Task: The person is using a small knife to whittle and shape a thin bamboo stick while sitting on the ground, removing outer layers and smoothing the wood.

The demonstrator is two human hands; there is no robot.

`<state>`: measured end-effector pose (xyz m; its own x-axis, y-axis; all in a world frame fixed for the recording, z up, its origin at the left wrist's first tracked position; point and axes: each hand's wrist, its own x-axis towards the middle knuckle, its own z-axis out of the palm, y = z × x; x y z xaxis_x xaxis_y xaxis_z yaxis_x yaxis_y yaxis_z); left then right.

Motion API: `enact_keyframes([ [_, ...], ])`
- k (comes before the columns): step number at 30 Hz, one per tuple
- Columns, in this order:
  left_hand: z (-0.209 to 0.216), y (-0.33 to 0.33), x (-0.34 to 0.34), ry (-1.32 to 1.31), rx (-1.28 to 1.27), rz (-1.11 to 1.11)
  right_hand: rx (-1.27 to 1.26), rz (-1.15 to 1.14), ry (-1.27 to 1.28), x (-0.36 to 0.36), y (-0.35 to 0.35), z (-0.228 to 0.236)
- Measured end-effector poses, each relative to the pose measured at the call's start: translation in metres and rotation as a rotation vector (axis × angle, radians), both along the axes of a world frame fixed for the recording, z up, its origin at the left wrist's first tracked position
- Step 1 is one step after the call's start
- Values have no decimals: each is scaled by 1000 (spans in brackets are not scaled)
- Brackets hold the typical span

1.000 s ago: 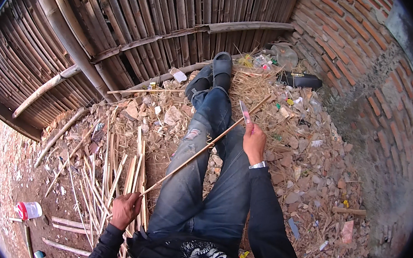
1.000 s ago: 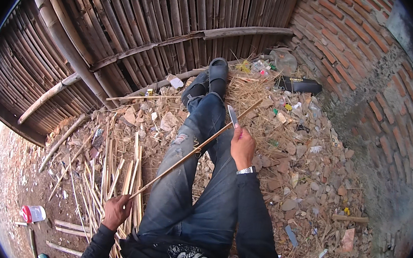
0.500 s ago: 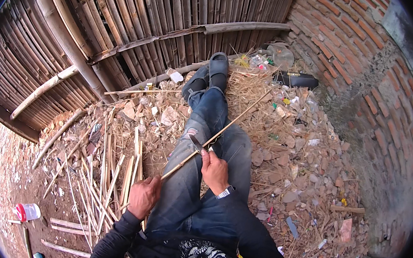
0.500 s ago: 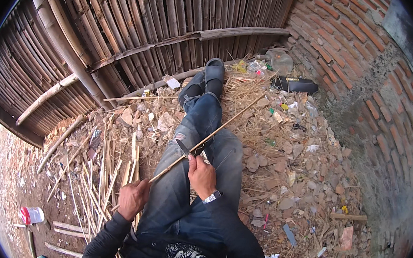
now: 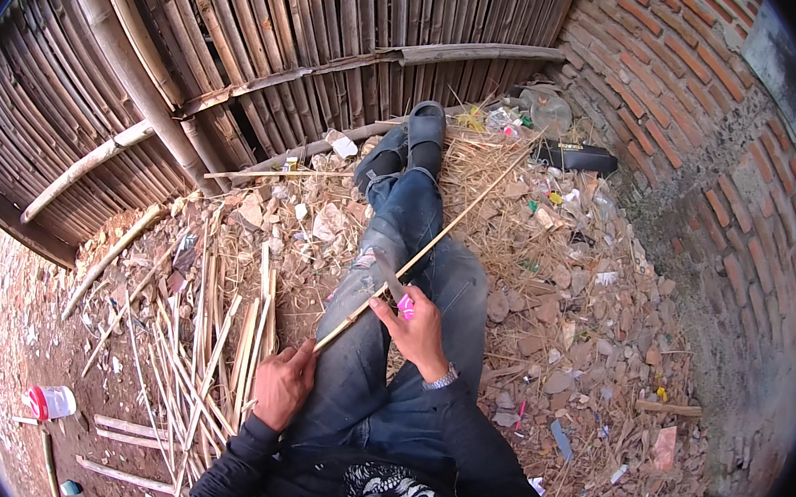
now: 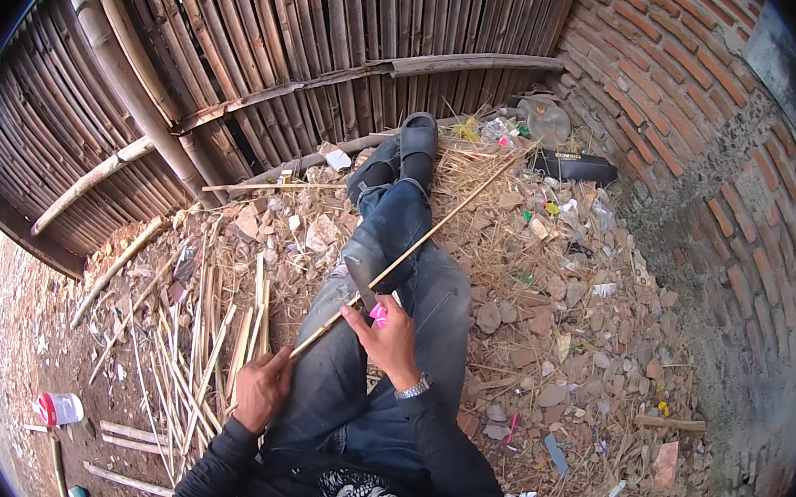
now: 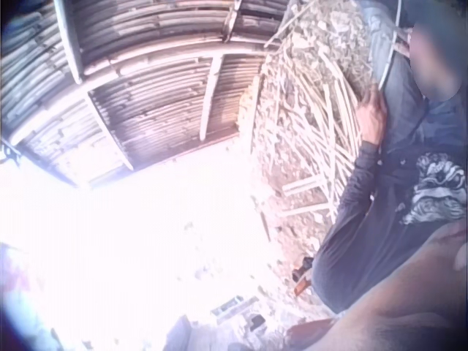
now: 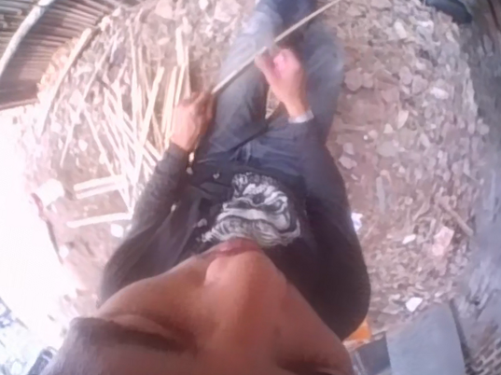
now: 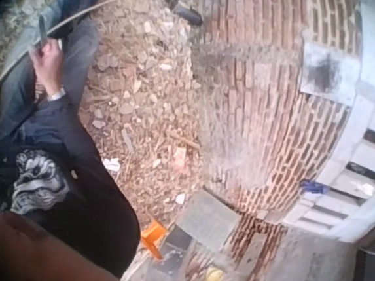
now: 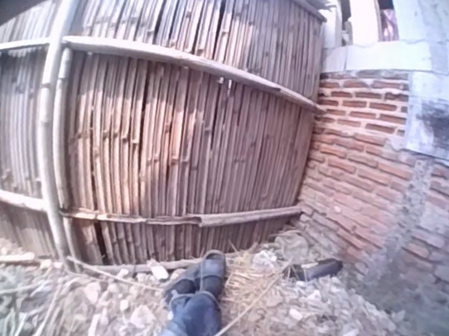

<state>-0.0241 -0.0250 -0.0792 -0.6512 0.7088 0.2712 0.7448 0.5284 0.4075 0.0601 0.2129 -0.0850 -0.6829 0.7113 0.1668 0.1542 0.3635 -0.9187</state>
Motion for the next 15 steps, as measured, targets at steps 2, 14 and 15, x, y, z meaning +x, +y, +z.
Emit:
enact_keyframes([
  [2, -3, 4, 1, 7, 39, 8, 67, 9, 25, -2, -2, 4],
  [14, -2, -1, -2, 12, 58, 30, -25, -163, 178, 10, 47, -16],
  [15, -1, -3, -2, 12, 60, 29, 13, -246, 200, 16, 66, -10],
])
